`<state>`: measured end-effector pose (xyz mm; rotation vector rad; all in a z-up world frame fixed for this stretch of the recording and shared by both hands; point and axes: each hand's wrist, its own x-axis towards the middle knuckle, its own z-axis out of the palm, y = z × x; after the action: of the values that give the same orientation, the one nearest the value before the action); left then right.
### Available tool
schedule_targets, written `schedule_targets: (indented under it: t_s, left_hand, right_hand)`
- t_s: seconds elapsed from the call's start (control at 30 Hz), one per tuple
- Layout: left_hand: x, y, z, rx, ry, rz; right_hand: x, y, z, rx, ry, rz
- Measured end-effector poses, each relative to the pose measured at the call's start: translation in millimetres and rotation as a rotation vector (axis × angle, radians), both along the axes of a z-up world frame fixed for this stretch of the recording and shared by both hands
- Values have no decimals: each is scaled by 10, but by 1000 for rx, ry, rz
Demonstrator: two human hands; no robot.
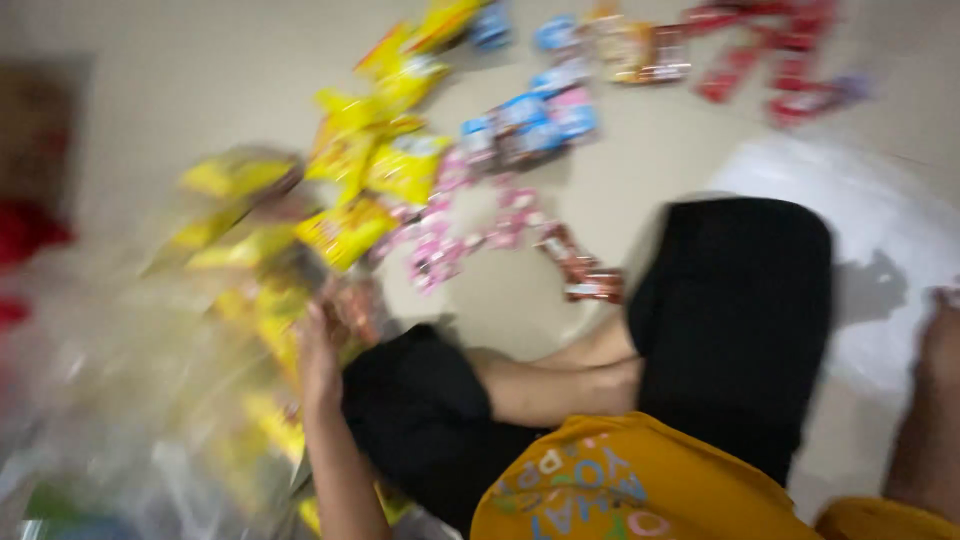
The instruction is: Picking up various snack packages and candies from the floor and placing them into clear plastic bags.
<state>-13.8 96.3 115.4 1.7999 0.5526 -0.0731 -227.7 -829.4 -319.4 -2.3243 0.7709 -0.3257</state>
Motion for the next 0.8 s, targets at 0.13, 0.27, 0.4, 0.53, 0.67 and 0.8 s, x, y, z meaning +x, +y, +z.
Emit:
schedule_targets:
  t_s: [0.13, 0.27, 0.4, 0.53, 0.67, 0.8]
  left_hand:
    - [13, -103, -819, -8, 41, -212]
    - [-52, -227, -681, 340, 47, -508]
    - [-65, -293, -577, 399, 88, -492]
    - [-128, -385, -468, 465, 99, -474]
    - [-166, -428, -397, 522, 100, -498]
    - [-141, -403, -468, 500, 80, -506]
  right_hand:
    - [-116, 1162, 1431, -70, 274, -615]
    - [-60, 1504, 2025, -6, 528, -801]
    - [162, 1885, 2553, 190, 397, -787]
    - [119, 1771, 2406, 258, 296, -748]
    - [227, 1802, 2663, 274, 392, -809]
    - [195, 1419, 2207, 317, 506, -738]
